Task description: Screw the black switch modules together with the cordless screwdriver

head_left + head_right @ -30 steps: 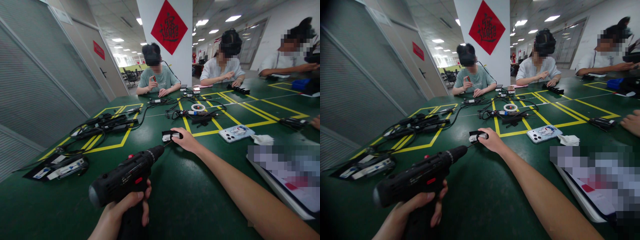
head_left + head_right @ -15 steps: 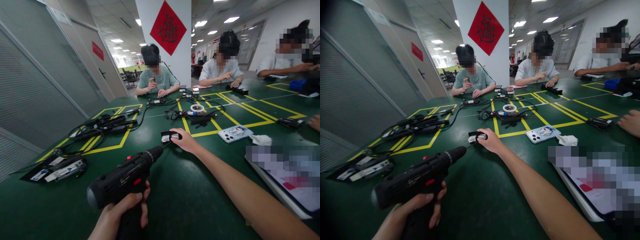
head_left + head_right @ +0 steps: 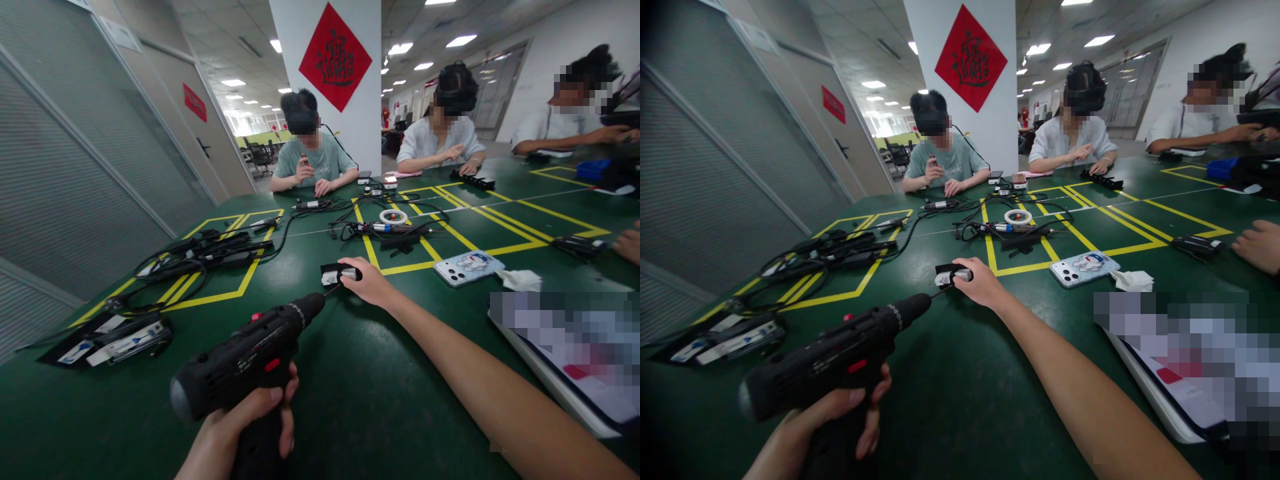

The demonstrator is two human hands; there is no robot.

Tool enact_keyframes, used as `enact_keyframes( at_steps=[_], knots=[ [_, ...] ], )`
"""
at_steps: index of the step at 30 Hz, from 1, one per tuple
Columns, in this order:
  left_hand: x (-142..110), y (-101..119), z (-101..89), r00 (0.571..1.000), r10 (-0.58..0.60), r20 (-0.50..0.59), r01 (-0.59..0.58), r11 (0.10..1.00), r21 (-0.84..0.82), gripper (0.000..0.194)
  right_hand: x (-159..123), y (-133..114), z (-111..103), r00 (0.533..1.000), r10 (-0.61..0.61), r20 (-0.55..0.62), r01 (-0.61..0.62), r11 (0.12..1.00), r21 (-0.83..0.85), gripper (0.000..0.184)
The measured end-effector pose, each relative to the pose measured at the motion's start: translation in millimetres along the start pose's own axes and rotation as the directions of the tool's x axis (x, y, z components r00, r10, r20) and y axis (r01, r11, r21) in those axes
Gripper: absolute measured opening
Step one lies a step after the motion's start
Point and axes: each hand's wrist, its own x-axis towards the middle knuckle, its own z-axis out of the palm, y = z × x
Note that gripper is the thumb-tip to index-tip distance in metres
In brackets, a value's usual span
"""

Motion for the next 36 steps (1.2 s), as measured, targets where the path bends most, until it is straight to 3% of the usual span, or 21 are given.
enact_keyframes(
  at_steps=[9,17,36],
  knots=[
    [2.3,-5.2,-5.9,0.999,-0.031,-0.008,0.031,0.999,-0.007,0.032,-0.3,1.3,2.7,1.000,-0.006,-0.016,0.006,1.000,-0.026,0.041],
    [2.2,-1.8,-2.0,1.000,0.015,0.005,-0.015,1.000,-0.011,0.027,0.4,-0.1,2.4,1.000,0.009,-0.030,-0.010,1.000,-0.015,0.039],
    [1.6,-2.1,-2.0,1.000,-0.012,0.014,0.012,1.000,-0.019,0.025,0.7,0.1,-0.7,0.999,-0.027,-0.017,0.026,0.998,-0.054,0.039]
  ],
)
